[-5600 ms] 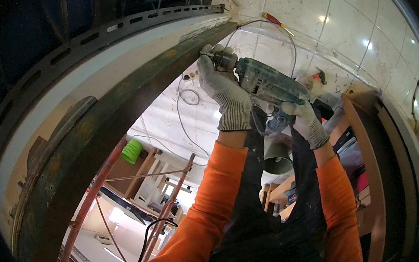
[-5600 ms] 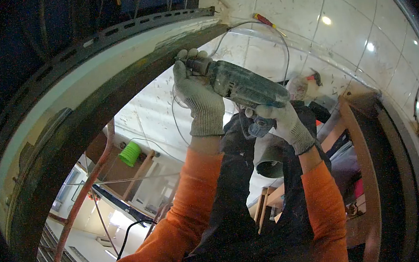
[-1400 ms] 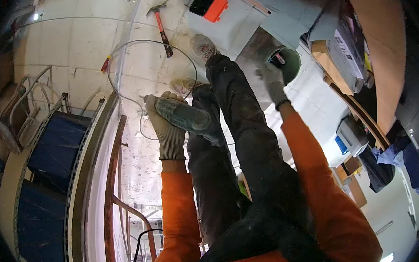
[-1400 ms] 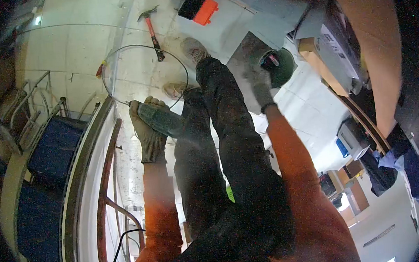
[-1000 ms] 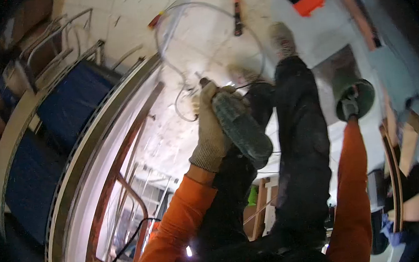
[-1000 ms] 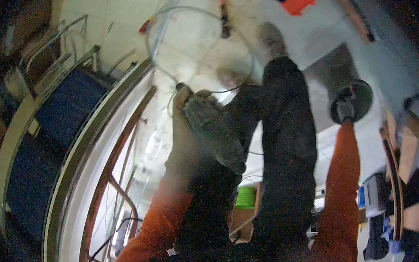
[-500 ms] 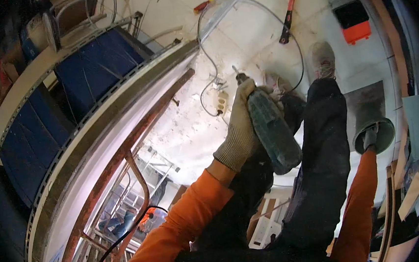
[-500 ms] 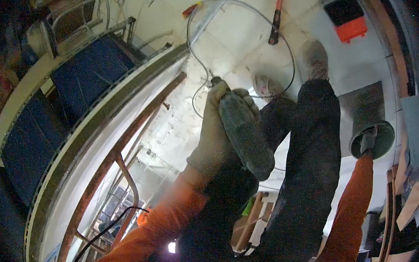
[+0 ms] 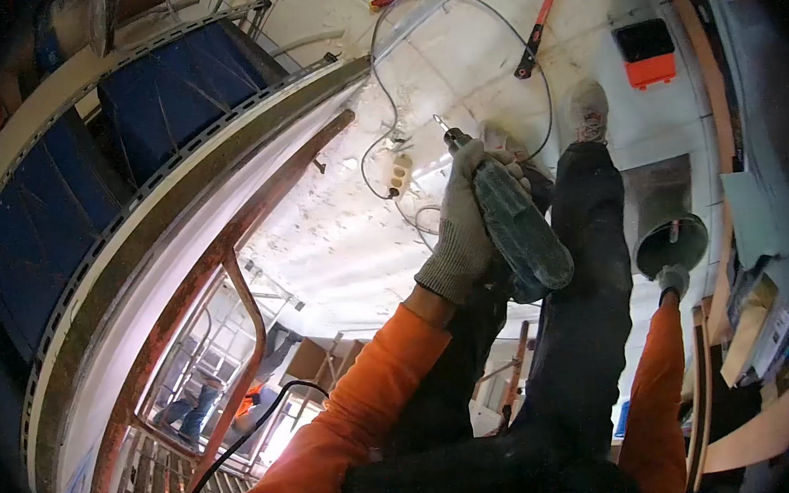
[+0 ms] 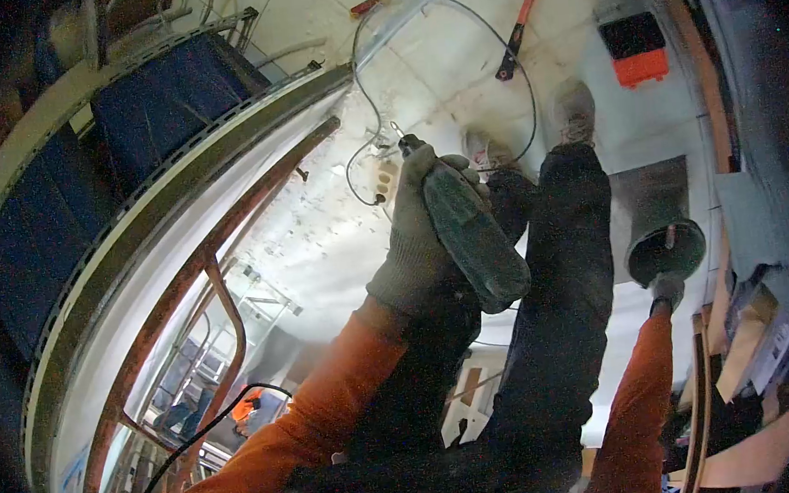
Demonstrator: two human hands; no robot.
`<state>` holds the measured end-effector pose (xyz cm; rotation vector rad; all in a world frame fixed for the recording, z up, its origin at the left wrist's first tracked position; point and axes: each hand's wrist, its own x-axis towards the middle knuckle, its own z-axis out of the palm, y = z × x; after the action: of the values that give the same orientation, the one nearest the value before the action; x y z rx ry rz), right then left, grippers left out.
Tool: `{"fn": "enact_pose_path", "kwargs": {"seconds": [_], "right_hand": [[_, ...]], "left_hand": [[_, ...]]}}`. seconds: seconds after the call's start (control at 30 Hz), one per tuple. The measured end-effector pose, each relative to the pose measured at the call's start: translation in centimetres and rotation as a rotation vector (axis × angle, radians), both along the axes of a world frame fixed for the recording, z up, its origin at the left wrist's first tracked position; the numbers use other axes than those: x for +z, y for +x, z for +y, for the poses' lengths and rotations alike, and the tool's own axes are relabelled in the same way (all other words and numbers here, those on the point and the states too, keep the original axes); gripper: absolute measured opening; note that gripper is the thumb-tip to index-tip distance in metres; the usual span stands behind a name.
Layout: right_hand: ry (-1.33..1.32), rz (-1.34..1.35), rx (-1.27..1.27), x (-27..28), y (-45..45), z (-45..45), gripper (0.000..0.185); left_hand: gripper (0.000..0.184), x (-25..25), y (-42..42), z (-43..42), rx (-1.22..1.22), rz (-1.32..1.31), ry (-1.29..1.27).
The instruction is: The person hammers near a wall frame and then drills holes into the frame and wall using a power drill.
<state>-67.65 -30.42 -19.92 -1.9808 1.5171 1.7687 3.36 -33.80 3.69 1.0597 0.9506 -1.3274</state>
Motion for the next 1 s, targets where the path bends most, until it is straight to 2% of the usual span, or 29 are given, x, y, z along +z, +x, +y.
{"fn": "enact_pose_path", "kwargs": {"seconds": [0.03,0.07,0.1,0.13,0.23,0.27,0.3,0.33,0.37,0.4,0.43,0.47,0.57,0.63,0.67,0.77,0.8,0.83,0.9,1.0], "right_hand": [[0.241,-0.055,0.230,-0.1,-1.7,-0.3,0.030],[0.220,-0.050,0.257,-0.2,-3.1,0.1,0.031],[0.201,-0.142,0.173,3.6,2.3,-2.1,0.034],[0.058,-0.435,0.116,5.8,4.8,-3.3,0.036],[-0.148,-0.927,-0.649,11.0,17.2,-8.7,0.031],[-0.147,-1.073,-0.862,14.1,23.3,-10.8,0.034],[-0.114,-1.206,-0.961,17.1,29.1,-12.8,0.039],[-0.025,-1.302,-1.303,22.9,37.9,-15.0,0.032],[0.072,-1.396,-1.239,29.1,45.9,-17.0,0.027],[0.198,-1.414,-1.282,32.6,51.7,-18.7,0.026],[0.287,-1.401,-1.180,37.7,57.1,-20.6,0.028],[0.325,-1.479,-1.172,39.3,60.5,-21.3,0.021],[0.462,-1.603,-1.230,44.9,68.3,-22.7,0.033],[0.500,-1.654,-1.156,47.8,71.8,-22.0,0.036],[0.528,-1.683,-1.113,49.3,73.3,-22.0,0.038],[0.602,-1.500,-0.997,52.1,75.6,-21.3,0.040],[0.575,-1.576,-0.860,53.7,76.1,-21.1,0.039],[0.629,-1.605,-0.880,54.0,76.4,-20.6,0.039],[0.726,-1.643,-0.937,54.0,76.8,-20.0,0.038],[0.855,-1.665,-0.887,55.8,78.7,-19.6,0.044]], "left_hand": [[0.035,0.8,-0.3,-0.2,-0.007,-0.010,-0.003],[0.037,1.6,-0.5,-0.1,-0.029,-0.020,-0.014],[0.039,2.3,-0.7,-0.1,-0.051,-0.027,-0.030],[0.041,3.1,-0.9,-0.4,-0.070,-0.036,-0.051],[0.038,6.6,-0.7,-1.2,-0.182,-0.170,-0.079],[0.035,8.2,-0.5,-1.6,-0.195,-0.195,-0.131],[0.035,10.0,0.0,-2.2,-0.280,-0.250,-0.129],[0.035,12.0,0.7,-2.9,-0.363,-0.309,-0.124],[0.035,13.8,1.4,-3.4,-0.443,-0.371,-0.118],[0.034,15.1,1.9,-3.5,-0.487,-0.390,-0.123],[0.033,16.1,2.3,-3.3,-0.515,-0.441,-0.150],[0.032,16.8,2.4,-3.0,-0.541,-0.497,-0.172],[0.030,20.9,4.0,-2.7,-0.711,-0.657,-0.156],[0.031,22.6,4.7,-1.7,-0.833,-0.725,-0.148],[0.032,23.0,4.7,-0.9,-0.787,-0.755,-0.153],[0.034,27.4,6.4,-0.2,-0.741,-0.819,-0.134],[0.038,27.9,6.7,0.3,-0.777,-0.850,-0.109],[0.039,28.5,6.9,0.6,-0.726,-0.795,-0.112],[0.038,29.6,7.1,1.1,-0.735,-0.927,-0.049],[0.046,29.0,7.2,2.0,-0.698,-1.056,0.030]]}}
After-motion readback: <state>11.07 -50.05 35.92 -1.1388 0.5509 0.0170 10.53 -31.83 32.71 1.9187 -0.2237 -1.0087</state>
